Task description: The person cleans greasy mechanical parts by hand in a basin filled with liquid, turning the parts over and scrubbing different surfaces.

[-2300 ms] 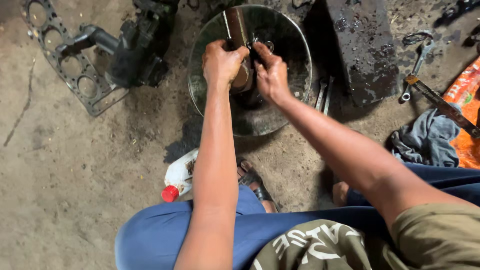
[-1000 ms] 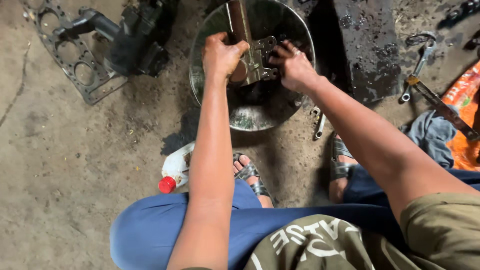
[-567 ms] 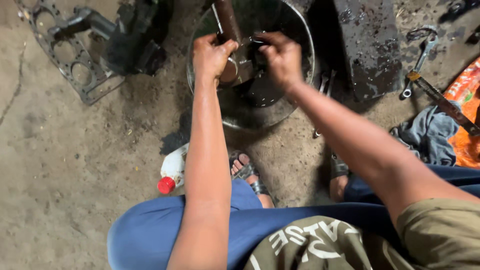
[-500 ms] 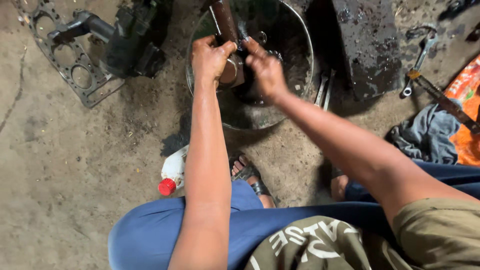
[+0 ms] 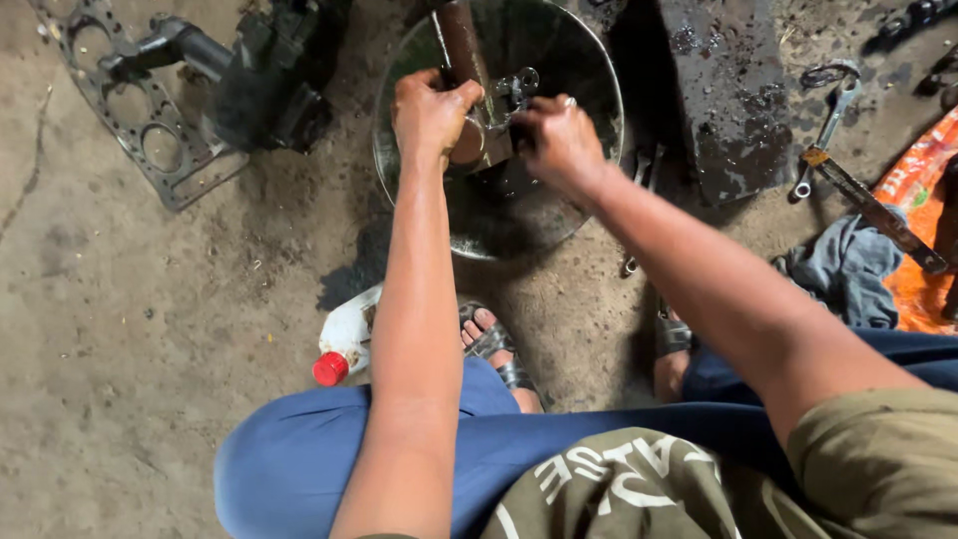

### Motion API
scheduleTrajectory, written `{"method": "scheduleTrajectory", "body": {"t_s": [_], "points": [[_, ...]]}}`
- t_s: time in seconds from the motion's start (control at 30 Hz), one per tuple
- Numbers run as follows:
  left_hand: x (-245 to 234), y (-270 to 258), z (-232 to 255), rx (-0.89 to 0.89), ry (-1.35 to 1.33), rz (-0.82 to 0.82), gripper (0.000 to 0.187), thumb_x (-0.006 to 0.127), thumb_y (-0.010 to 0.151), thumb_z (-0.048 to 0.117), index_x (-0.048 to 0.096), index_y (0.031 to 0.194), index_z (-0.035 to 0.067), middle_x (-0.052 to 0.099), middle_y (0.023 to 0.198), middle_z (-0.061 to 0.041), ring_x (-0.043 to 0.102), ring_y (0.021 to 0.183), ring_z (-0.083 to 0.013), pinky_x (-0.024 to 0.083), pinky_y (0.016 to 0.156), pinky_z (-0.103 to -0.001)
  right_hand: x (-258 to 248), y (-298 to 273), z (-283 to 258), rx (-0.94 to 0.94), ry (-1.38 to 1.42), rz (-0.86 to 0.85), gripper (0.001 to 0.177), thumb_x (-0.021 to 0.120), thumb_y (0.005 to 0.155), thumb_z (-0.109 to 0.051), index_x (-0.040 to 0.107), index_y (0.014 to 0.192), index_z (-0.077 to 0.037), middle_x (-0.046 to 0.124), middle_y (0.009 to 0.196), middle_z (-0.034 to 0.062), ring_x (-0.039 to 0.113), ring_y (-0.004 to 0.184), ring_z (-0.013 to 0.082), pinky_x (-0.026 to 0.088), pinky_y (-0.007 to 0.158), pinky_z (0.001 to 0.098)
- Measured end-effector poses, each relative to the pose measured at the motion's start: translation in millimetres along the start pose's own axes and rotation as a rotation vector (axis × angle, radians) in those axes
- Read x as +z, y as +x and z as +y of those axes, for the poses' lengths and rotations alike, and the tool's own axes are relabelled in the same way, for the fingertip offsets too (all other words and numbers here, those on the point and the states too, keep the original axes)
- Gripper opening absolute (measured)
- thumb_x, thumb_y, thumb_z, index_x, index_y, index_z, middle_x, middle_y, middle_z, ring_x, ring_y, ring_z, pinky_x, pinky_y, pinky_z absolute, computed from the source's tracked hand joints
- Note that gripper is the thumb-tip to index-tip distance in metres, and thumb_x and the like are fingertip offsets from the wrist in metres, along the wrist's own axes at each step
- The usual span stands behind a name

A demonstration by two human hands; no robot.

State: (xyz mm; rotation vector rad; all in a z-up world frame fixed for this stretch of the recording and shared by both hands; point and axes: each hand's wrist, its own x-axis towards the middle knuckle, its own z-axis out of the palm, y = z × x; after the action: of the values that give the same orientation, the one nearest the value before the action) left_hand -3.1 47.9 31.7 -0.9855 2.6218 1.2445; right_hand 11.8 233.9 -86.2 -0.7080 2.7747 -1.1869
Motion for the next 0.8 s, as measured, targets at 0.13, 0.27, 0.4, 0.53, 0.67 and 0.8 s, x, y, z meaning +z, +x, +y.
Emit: {"method": "scheduleTrajectory", "body": {"t_s": [0.13,0.27,0.4,0.53,0.67,0.8], "points": [[0.7,3.4,1.1,0.062,-0.008,0.013,0.04,0.082,0.061,0.029,0.08,0.093,0.006,0.08,0.085,-0.01,0.078,0.078,-0.0211,0.058,0.077,-0.034,-17.3,28.3,22.2,0.369,0.374,0.142,0.026,0.074,0.088,-0.013,0.078,0.113,-0.007,0.08,0.101,0.013,0.075,0.091,0.0251,0.06,0.086,0.0349],[-3.3,3.0,-8.1,0.043,-0.035,-0.021,0.035,0.081,0.065,0.028,0.08,0.093,0.005,0.081,0.083,-0.01,0.078,0.075,-0.0212,0.058,0.075,-0.034,1.7,45.5,40.3,0.302,0.887,0.119,0.032,0.068,0.088,-0.005,0.075,0.119,-0.008,0.079,0.114,0.0092,0.076,0.102,0.0168,0.06,0.094,0.0302],[-3.5,-1.4,-6.4,0.073,-0.062,-0.041,0.033,0.08,0.065,0.025,0.081,0.094,0.007,0.082,0.083,-0.009,0.078,0.075,-0.0194,0.059,0.074,-0.033,24.7,38.2,31.5,0.151,0.722,0.039,0.03,0.076,0.091,-0.001,0.072,0.121,-0.005,0.062,0.126,0.0164,0.064,0.116,0.0243,0.052,0.1,0.036],[-5.4,-4.8,-6.2,0.136,-0.043,-0.039,0.033,0.08,0.067,0.024,0.08,0.095,0.006,0.081,0.084,-0.01,0.078,0.076,-0.0195,0.059,0.075,-0.033,30.8,34.5,21.1,0.095,0.508,0.154,0.025,0.07,0.096,0.0,0.066,0.12,-0.007,0.065,0.117,0.0173,0.066,0.109,0.0323,0.055,0.094,0.0405],[-4.6,-6.7,-12.3,0.158,-0.056,-0.018,0.035,0.081,0.069,0.025,0.078,0.097,0.005,0.081,0.086,-0.011,0.078,0.076,-0.022,0.06,0.075,-0.036,33.9,40.2,15.7,-0.011,0.34,0.238,0.023,0.065,0.098,-0.002,0.061,0.12,-0.008,0.066,0.109,0.0201,0.067,0.098,0.0425,0.055,0.081,0.0478],[-1.3,-8.3,-16.8,0.189,0.057,0.017,0.04,0.082,0.068,0.032,0.078,0.097,0.004,0.08,0.09,-0.015,0.077,0.083,-0.0286,0.059,0.08,-0.04,38.9,52.0,14.7,0.163,0.21,0.224,0.019,0.061,0.105,-0.016,0.057,0.12,-0.005,0.071,0.095,0.0225,0.068,0.085,0.0472,0.052,0.072,0.0544]]}}
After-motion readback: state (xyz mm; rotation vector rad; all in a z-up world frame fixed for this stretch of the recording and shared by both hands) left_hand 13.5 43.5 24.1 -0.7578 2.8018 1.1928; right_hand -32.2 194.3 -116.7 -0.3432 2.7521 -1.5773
